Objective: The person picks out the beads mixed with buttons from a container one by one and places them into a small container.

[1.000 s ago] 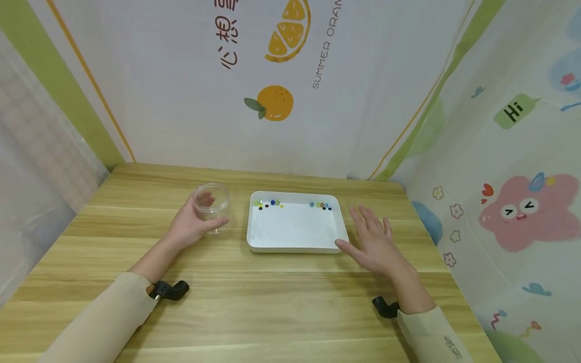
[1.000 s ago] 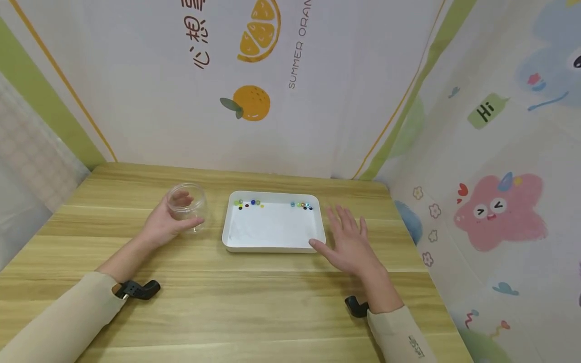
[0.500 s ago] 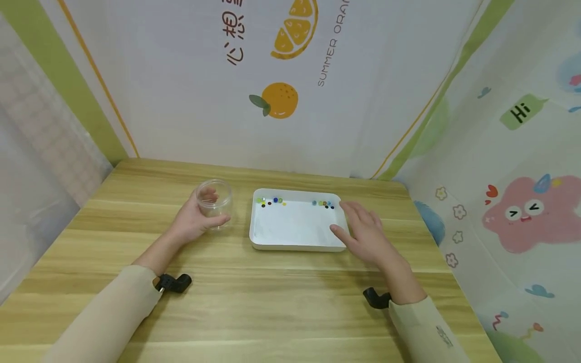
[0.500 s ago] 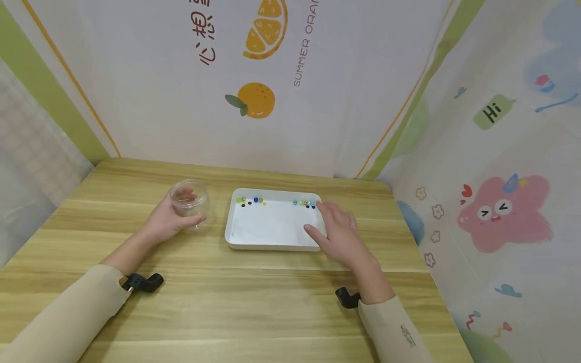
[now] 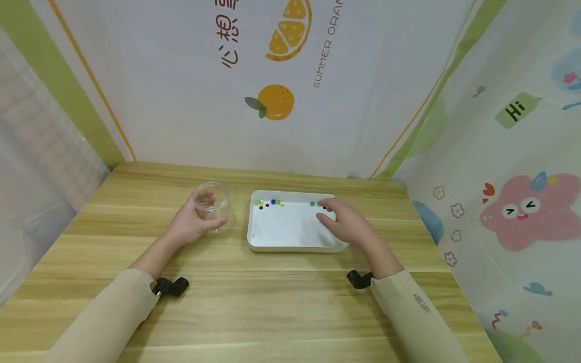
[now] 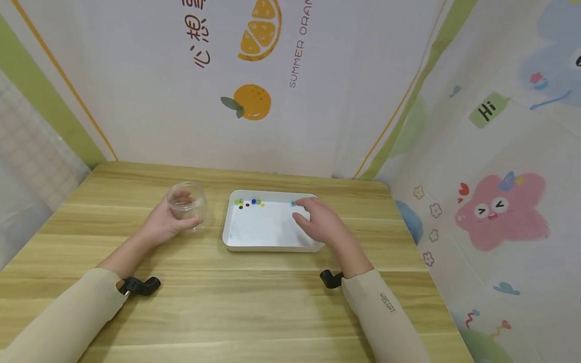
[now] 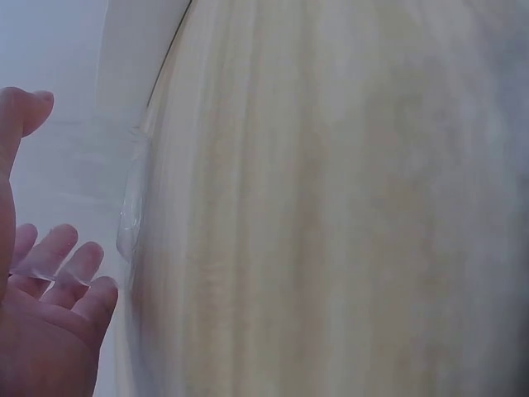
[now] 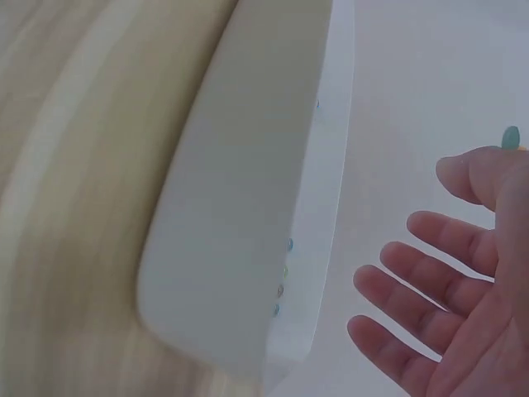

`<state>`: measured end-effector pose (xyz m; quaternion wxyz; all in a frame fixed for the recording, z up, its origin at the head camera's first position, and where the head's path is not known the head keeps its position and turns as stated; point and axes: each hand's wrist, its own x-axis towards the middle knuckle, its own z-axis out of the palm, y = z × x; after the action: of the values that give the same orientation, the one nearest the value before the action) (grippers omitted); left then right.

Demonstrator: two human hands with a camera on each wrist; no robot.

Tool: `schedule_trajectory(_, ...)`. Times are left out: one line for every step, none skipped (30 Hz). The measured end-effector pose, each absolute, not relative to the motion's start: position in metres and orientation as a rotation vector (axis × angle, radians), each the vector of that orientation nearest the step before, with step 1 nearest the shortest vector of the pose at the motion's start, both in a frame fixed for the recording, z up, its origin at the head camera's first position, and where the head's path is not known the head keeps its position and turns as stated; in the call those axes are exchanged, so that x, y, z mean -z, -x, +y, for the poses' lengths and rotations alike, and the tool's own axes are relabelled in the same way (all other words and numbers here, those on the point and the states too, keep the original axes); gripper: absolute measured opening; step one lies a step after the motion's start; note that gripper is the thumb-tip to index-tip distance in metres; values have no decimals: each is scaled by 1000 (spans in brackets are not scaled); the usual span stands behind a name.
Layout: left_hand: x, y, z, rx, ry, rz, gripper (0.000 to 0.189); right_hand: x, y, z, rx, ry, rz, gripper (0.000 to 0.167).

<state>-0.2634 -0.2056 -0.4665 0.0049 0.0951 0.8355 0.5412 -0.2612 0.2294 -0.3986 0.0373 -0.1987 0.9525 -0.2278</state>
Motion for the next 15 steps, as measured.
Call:
schedule_trajectory(466, 263, -206, -1696, -300, 2613, 94, 398, 264, 226, 680, 626, 2921, 50)
schedule_trajectory(466, 263, -206, -1699, -300, 2610, 94, 397, 267, 223, 662, 643, 2917, 49)
schedule_trajectory(466, 263, -206, -1700, -301, 2608, 94, 397, 270, 220, 649, 650, 2909, 49)
schedule_trajectory(466, 263, -206, -1704, -300, 2604, 94, 397, 272, 218, 636, 659, 2902, 49)
schedule_trajectory(467, 262, -206, -1707, -299, 2600, 94, 397, 274, 215, 622, 675, 2896, 48)
schedule_trajectory(467, 262, -206, -1710, -299, 2597, 94, 397, 276, 213, 605, 682, 2891, 48)
schedule_trajectory(468, 262, -206, -1716, -298, 2591, 94, 397, 277, 211, 594, 687, 2885, 48)
schedule_trajectory(468, 262, -206, -1721, -297, 2585, 94, 397, 279, 209, 594, 683, 2879, 48)
schedule_trajectory(469, 261, -205, -1724, -299, 2579, 94, 397, 279, 207, 590, 683, 2875, 48)
schedule_trajectory(469, 261, -205, -1728, -299, 2574, 94, 398, 280, 206, 585, 683, 2874, 49)
schedule_trajectory(469, 261, -205, -1729, -299, 2573, 94, 398, 281, 204, 580, 680, 2874, 49)
schedule_trajectory(469, 261, -206, -1727, -300, 2576, 93, 398, 281, 203, 578, 675, 2873, 49)
schedule_trajectory(468, 260, -206, -1725, -300, 2581, 93, 399, 282, 202, 576, 676, 2871, 49)
schedule_trajectory(468, 261, -206, -1722, -300, 2586, 92, 399, 283, 201, 571, 681, 2872, 49)
schedule_trajectory(468, 261, -206, -1719, -302, 2592, 92, 399, 285, 199, 570, 683, 2868, 49)
